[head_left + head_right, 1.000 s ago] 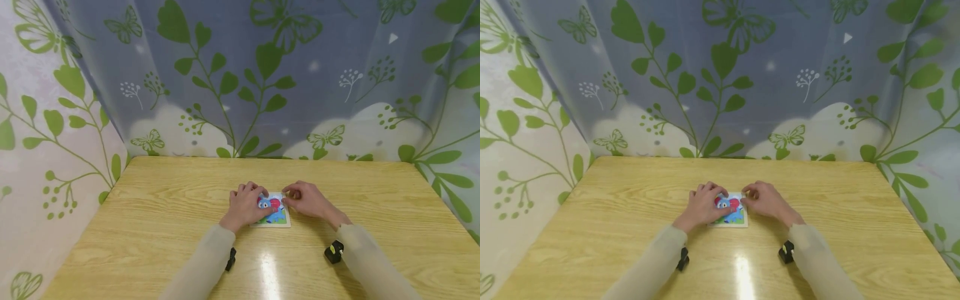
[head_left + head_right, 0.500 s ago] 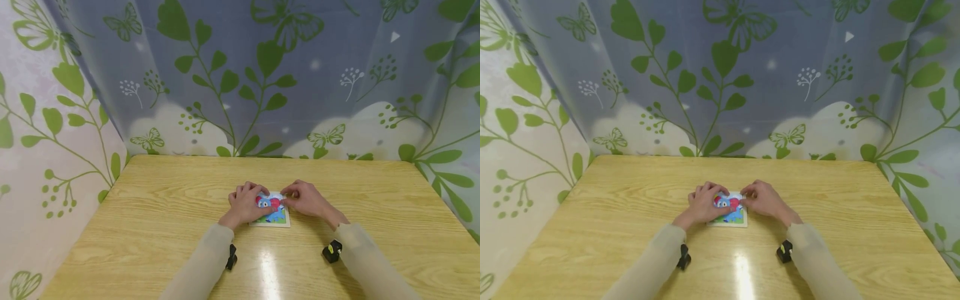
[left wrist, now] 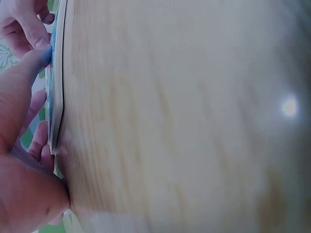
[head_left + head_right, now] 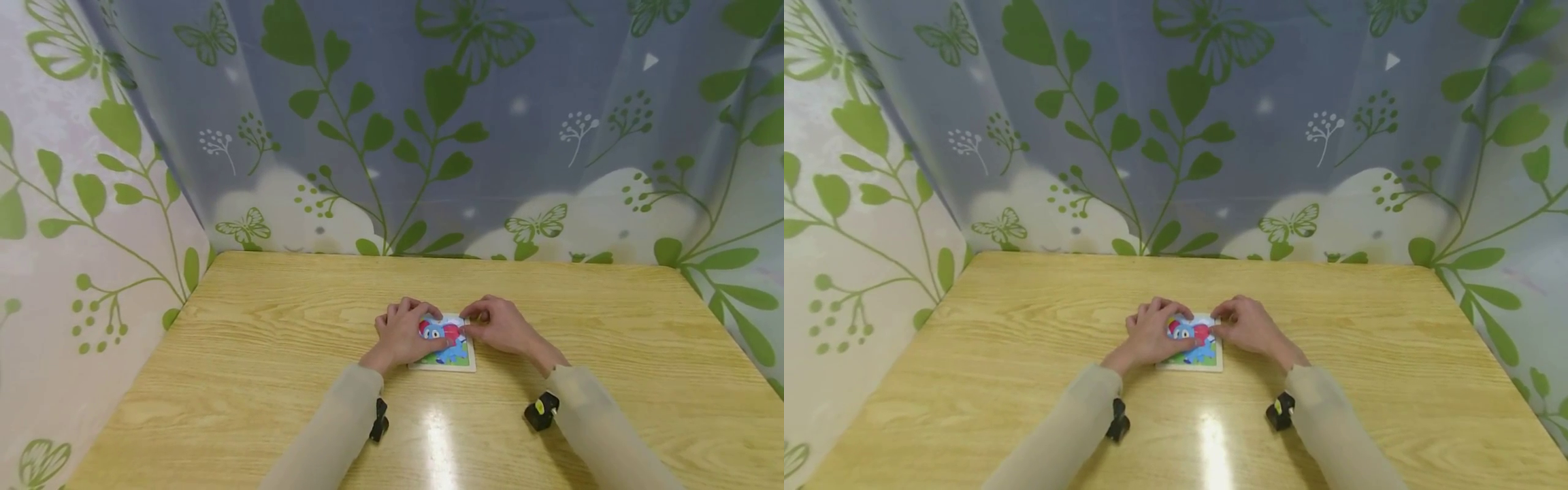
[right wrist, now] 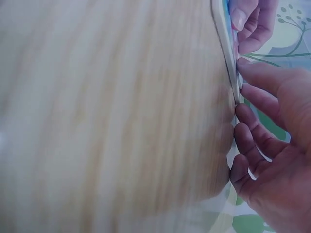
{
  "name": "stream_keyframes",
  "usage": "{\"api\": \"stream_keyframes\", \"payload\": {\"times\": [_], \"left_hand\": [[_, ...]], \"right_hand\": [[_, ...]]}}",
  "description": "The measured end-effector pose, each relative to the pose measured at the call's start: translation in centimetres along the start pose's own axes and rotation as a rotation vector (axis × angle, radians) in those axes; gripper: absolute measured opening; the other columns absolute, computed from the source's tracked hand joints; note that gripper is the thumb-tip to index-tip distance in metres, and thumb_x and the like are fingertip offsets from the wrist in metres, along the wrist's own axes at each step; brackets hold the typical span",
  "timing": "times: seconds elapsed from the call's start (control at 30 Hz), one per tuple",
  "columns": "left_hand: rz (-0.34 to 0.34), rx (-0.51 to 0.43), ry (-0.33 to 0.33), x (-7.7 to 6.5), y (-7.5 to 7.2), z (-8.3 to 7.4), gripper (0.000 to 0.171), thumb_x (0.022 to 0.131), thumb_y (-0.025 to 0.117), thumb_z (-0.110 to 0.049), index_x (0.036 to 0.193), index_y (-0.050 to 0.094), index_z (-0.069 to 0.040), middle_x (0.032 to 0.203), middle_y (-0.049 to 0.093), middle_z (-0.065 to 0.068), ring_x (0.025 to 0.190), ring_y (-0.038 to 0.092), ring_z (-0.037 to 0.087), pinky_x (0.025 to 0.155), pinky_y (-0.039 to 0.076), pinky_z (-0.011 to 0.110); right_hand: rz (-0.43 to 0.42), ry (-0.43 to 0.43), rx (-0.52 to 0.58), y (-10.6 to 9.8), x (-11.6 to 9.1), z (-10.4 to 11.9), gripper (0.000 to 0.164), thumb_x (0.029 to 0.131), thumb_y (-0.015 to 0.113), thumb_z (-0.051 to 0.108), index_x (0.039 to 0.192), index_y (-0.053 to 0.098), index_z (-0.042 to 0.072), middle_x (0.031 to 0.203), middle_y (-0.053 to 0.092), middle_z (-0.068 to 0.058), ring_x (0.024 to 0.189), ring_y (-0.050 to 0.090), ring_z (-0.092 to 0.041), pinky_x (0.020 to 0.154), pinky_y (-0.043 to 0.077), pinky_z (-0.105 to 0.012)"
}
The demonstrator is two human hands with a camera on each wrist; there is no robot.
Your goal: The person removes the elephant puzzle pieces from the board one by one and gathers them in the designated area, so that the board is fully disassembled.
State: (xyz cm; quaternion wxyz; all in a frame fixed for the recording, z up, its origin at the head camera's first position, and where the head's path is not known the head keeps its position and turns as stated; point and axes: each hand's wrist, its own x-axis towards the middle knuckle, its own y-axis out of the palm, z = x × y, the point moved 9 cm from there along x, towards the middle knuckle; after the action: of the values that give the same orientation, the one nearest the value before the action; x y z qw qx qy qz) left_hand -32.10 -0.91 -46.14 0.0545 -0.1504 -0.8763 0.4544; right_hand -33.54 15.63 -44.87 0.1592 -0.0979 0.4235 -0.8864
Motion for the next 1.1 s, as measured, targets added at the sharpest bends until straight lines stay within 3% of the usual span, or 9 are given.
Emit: {"api": "stream_keyframes", "payload": {"times": [0.47, 1.1], "left_hand": [[-0.014, 0.018, -0.006, 0.06, 0.19, 0.07, 0.041, 0.088, 0.073, -0.056, 0.120, 0.064, -0.032, 0.139, 0.049, 0.005, 0.126, 0.042, 0.035, 0.097, 0.029, 0.054], [-0.015, 0.018, -0.019, 0.03, -0.09, -0.07, 0.039, 0.088, 0.073, -0.056, 0.118, 0.064, -0.033, 0.142, 0.049, 0.003, 0.125, 0.042, 0.036, 0.097, 0.030, 0.056]], "right_hand": [[0.006, 0.071, 0.078, 0.34, 0.29, -0.29, 0.020, 0.090, 0.077, 0.018, 0.104, 0.074, 0.005, 0.095, 0.065, -0.009, 0.084, 0.053, -0.018, 0.076, 0.043, -0.031], [0.019, 0.087, 0.120, 0.98, 0.74, -0.80, 0.020, 0.091, 0.075, 0.013, 0.106, 0.069, 0.001, 0.095, 0.065, -0.010, 0.085, 0.055, -0.017, 0.076, 0.044, -0.030]]}}
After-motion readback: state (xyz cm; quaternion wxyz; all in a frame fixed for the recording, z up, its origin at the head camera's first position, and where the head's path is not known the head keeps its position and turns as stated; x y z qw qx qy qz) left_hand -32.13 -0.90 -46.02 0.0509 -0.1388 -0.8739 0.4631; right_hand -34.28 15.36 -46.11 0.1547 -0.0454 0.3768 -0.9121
